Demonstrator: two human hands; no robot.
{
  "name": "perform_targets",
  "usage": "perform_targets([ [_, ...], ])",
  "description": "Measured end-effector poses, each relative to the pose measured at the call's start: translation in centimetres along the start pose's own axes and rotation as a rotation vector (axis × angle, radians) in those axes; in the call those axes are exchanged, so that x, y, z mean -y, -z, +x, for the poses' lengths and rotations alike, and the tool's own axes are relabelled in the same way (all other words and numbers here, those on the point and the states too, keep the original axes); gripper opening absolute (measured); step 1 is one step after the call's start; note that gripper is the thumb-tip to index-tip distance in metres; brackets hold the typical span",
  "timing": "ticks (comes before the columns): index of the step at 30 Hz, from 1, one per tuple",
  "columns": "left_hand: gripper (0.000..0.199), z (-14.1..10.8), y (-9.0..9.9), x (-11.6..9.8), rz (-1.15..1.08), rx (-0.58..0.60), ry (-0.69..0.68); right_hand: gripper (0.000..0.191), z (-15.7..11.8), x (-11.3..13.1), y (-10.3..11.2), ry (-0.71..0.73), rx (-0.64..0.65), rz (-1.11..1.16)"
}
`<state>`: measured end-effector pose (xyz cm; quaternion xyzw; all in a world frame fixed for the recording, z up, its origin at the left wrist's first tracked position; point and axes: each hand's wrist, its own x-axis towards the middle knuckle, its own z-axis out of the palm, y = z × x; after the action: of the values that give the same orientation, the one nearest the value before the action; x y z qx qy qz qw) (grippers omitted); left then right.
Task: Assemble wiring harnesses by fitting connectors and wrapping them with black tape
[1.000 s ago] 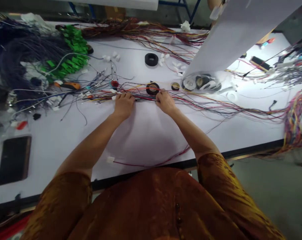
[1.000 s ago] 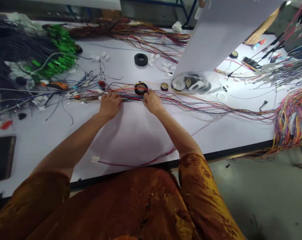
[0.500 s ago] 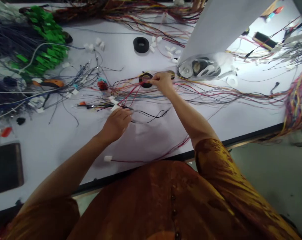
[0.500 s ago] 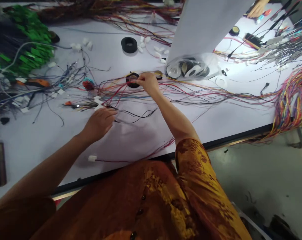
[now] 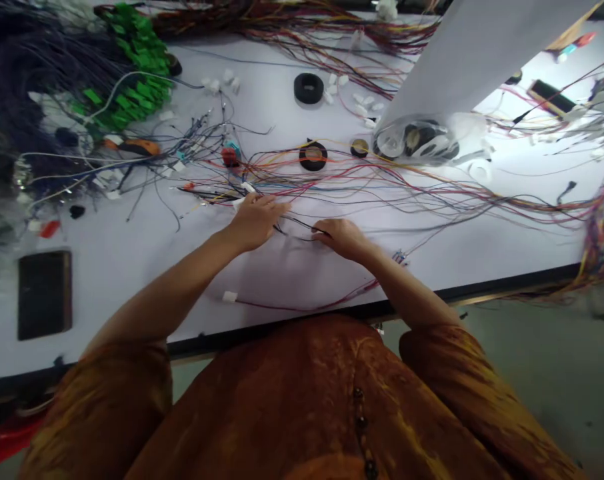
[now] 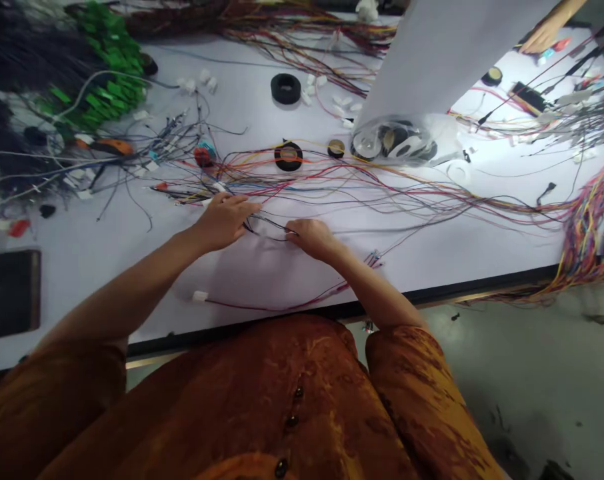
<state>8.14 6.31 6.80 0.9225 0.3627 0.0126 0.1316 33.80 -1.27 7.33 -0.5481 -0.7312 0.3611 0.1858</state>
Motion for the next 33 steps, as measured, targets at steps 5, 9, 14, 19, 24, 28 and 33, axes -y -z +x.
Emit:
perform_targets([
  [5, 0.042, 1.7, 0.9, 4.3, 0.082, -0.112, 0.177, 0.041, -0.8, 0.0, 3.7, 0.052, -0.405, 0.201],
  [9, 0.044, 3.0, 1.6, 6.8, 0.021, -0.154, 0.23, 0.049, -1.0, -0.4, 5.5, 0.04, -0.678, 0.595],
  [14, 0.05, 4.9, 2.7, 7.6, -0.019, -0.113, 0.243, 0.049, -2.1, -1.4, 6.7, 0.064, -0.674, 0.802],
  [19, 0.05, 4.9, 3.5, 9.0, 0.007, -0.071, 0.301, 0.037, -5.6, -2.5, 10.6, 0.141, -0.861, 1.013],
  [24, 0.036, 2.8, 1.5, 6.1, 0.067, -0.211, 0.156, 0.05, -8.9, -3.2, 11.3, 0.257, -0.549, 1.12],
  [28, 0.028, 2.8, -0.5, 6.3, 0.024, -0.116, 0.114, 0.046, -9.7, -3.7, 8.9, 0.574, -0.023, 1.13],
  [33, 0.029, 5.6, 1.2, 9.8, -0.076, -0.189, 0.335, 0.04, -9.6, -3.1, 6.4, 0.44, 0.568, 0.893],
])
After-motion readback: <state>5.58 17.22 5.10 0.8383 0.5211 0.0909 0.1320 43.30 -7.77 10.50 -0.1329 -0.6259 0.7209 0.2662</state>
